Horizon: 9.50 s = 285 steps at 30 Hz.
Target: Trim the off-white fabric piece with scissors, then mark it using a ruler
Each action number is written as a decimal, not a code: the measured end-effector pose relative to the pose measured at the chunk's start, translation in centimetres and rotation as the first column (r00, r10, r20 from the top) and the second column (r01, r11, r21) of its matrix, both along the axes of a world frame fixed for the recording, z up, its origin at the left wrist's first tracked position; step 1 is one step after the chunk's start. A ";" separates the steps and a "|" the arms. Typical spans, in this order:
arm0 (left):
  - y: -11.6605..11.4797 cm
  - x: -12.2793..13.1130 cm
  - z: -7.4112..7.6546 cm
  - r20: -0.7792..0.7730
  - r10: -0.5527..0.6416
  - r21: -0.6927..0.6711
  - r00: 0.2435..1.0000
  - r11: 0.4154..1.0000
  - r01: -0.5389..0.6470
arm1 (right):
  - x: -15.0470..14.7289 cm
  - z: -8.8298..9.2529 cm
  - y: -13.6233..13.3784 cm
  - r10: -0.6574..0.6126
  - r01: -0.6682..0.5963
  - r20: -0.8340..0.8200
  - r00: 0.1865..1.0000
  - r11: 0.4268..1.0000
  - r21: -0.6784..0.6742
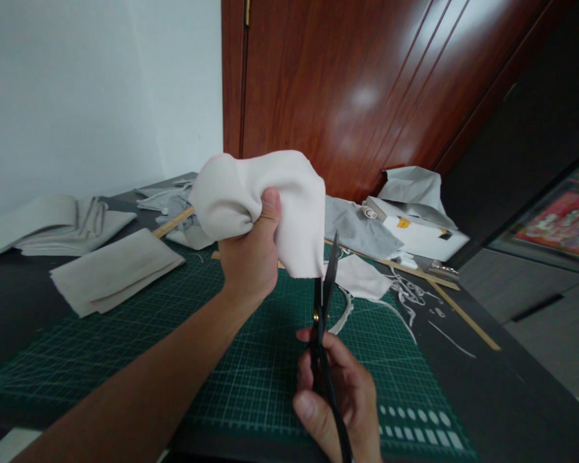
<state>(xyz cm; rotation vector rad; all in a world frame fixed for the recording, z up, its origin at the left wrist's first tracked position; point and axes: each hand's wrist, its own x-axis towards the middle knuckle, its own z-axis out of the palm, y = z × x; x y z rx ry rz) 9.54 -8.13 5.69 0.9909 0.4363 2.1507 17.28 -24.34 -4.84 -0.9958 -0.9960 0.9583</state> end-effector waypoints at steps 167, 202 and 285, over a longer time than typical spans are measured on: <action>0.7 0.7 -1.9 -0.045 0.036 0.031 0.998 0.999 -0.035 | 0.1 -0.5 -0.5 -0.053 0.053 -0.017 0.998 0.999 -0.010; 0.2 1.0 -2.3 -0.056 -0.010 0.032 0.998 0.999 0.012 | 0.2 -0.4 -0.6 -0.072 0.072 0.002 0.997 0.997 -0.029; -0.6 1.5 -3.2 -0.162 -0.045 0.100 0.986 0.993 0.061 | 0.1 -0.3 -0.7 -0.122 0.122 -0.001 0.993 0.992 -0.020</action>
